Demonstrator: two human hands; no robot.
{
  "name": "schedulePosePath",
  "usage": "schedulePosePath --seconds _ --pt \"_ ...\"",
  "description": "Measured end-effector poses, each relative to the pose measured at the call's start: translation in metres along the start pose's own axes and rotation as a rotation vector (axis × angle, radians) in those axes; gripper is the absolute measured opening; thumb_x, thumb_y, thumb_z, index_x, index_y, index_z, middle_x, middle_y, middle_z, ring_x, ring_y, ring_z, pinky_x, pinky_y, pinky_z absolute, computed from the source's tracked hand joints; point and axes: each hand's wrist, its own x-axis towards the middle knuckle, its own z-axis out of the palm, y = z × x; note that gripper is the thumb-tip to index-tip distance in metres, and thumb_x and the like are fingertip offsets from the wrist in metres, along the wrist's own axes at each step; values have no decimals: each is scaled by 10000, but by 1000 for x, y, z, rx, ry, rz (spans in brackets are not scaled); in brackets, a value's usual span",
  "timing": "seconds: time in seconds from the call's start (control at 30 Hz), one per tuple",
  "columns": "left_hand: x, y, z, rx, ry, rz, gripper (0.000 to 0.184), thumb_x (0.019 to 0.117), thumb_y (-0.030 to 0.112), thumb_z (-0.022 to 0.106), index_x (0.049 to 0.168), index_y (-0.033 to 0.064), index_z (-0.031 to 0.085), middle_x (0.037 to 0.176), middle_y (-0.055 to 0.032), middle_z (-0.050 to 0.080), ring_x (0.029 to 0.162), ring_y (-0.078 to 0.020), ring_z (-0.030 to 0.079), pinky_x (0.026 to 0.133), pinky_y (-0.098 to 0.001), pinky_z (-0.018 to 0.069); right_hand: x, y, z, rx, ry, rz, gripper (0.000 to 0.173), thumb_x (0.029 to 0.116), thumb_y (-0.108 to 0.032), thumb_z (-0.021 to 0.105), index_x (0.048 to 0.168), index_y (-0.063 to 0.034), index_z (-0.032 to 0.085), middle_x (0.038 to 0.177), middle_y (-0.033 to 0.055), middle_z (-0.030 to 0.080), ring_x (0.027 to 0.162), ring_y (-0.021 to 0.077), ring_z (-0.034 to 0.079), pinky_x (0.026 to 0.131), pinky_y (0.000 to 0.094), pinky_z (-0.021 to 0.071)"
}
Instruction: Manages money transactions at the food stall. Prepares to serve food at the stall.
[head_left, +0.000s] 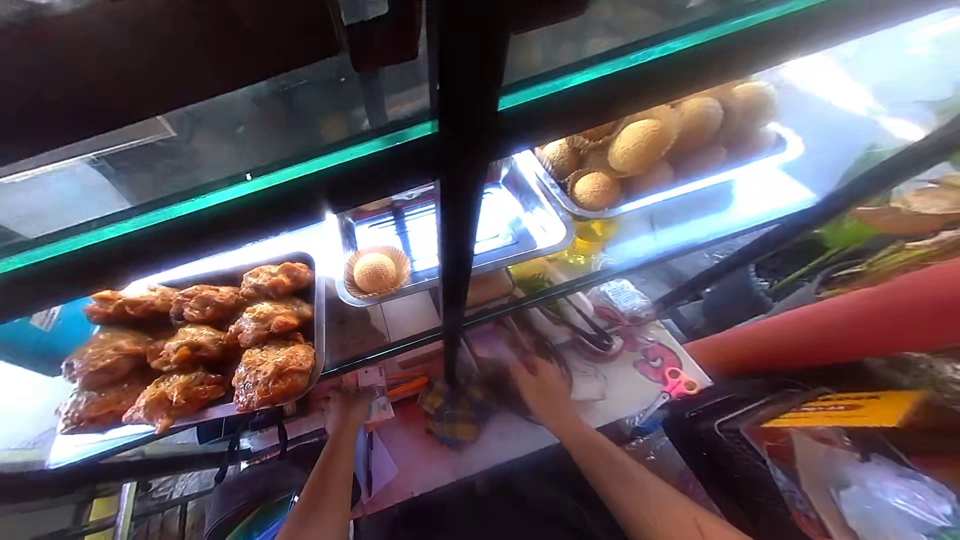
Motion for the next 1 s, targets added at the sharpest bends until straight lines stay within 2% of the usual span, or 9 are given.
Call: schedulePosePath --seconds 0.2,0.33,0.4,0.43,0.5,0.57,0.63,0.77,1.0 --pt "14 13 26 -120 48 -17 1203 706 476 896 1567 -52 243 1484 -294 469 1355 -408 504 1097 -559 454 43 -32 24 227 49 75 465 1000 -451 657 1150 -12 697 1058 170 724 965 295 715 905 540 585" --pt "8 10 13 -238 34 -12 1037 683 390 938 1469 -48 423 1355 -249 597 1267 -369 589 1061 -549 488 54 -55 35 445 25 65 332 1039 -256 628 1249 0 656 1149 184 702 991 268 703 902 472 582" --pt "11 3 15 -296 28 29 791 706 385 925 1298 -32 607 1233 -227 671 1181 -359 642 1009 -562 516 50 -62 34 469 18 53 321 1026 -247 651 1258 -26 665 1178 162 698 1033 247 687 931 464 564" --pt "9 -1 16 -361 17 55 696 726 362 919 1236 -29 652 1193 -221 689 1151 -353 655 998 -562 519 47 -63 33 470 12 70 333 1024 -278 655 1247 -31 670 1164 148 706 1033 234 686 932 458 563" --pt "-3 -7 12 -495 -26 121 608 781 324 901 1218 -26 665 1173 -199 703 1124 -309 672 1000 -521 526 44 -67 30 483 -19 109 333 1055 -337 595 1187 -44 684 966 79 703 739 139 619 673 335 530" --pt "-28 -15 4 -604 -74 211 603 816 295 877 1267 -21 631 1161 -159 715 1081 -241 697 975 -460 563 51 -71 26 552 -78 160 320 1076 -321 555 1158 -42 689 883 48 722 589 102 580 552 274 500" --pt "-57 -24 -2 -712 -129 299 608 838 222 850 1325 -19 578 1176 -131 712 1076 -191 702 964 -406 589 59 -78 24 641 -80 215 244 1073 -240 552 1119 -32 671 830 50 692 564 106 565 537 268 497" --pt "-117 -30 -13 -811 -210 326 472 836 139 835 1211 -59 627 1030 -129 752 943 -194 741 874 -388 625 58 -64 23 729 -68 214 214 1059 -244 564 1043 -52 658 711 24 599 552 108 547 526 270 490" --pt "-175 25 -14 -932 -483 456 433 891 101 782 1251 -54 596 1037 -145 759 955 -246 751 886 -414 637 -36 -13 -18 598 -470 248 372 1058 -386 567 1146 -34 652 909 58 709 708 153 669 637 317 575"
